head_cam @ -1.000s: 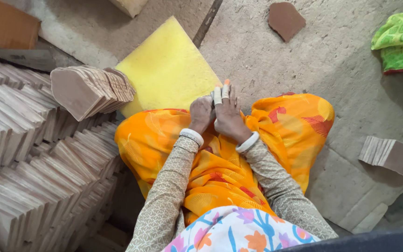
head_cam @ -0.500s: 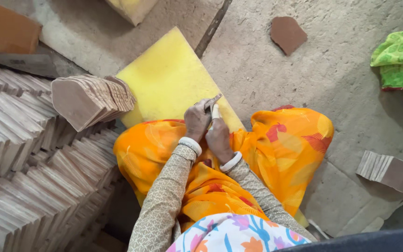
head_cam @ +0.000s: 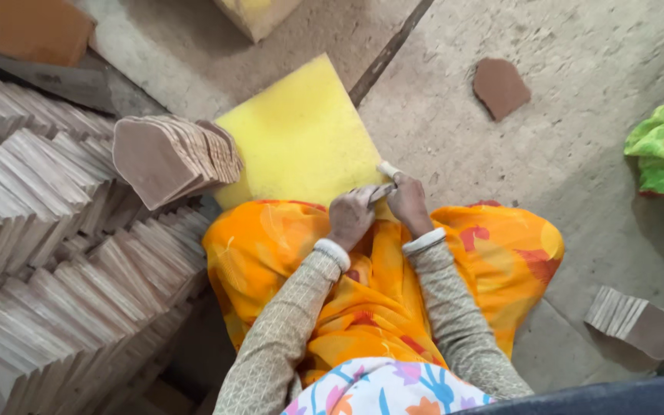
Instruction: The person sits on the floor and smooths small shaped wooden pieces one at a time, rubbing each piece against a sanding block resting on a yellow foam pad. Sanded pieces are set on the floor beside them and new pieces are taken from a nearby stack.
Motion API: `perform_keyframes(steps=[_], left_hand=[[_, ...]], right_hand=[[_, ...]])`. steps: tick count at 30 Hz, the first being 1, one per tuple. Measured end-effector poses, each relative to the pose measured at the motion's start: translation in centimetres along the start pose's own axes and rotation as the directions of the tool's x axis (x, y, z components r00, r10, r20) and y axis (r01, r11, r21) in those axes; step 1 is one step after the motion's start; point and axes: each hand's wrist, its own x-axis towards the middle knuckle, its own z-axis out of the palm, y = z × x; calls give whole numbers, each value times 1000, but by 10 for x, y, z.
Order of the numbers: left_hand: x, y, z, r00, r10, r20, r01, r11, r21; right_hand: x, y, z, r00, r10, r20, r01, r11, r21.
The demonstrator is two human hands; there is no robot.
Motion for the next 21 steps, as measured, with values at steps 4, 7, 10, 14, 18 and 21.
perform_keyframes(steps=[4, 7, 10, 14, 18, 21], left_hand=[[11, 3, 1, 984, -175, 11, 175, 984, 24], [19, 0, 6, 977, -212, 33, 210, 976, 62], [11, -5, 8, 993, -117, -1, 117, 993, 5], [-5, -7, 9, 995, -91, -44, 92, 995, 34], [1, -10, 17, 994, -108, -17, 109, 990, 84], [3, -11, 17, 977, -206, 61, 205, 978, 32]], right_hand=[[-10, 5, 14, 954, -120, -274, 113, 993, -38], [-18, 14, 33, 652, -463, -600, 449, 874, -187], [0, 29, 35, 825, -344, -448, 343, 935, -86], [26, 47, 36, 990, -113, -82, 95, 974, -204], [-6, 42, 59, 905, -252, -343, 210, 965, -154], [-13, 32, 54, 793, -388, -469, 266, 914, -307]])
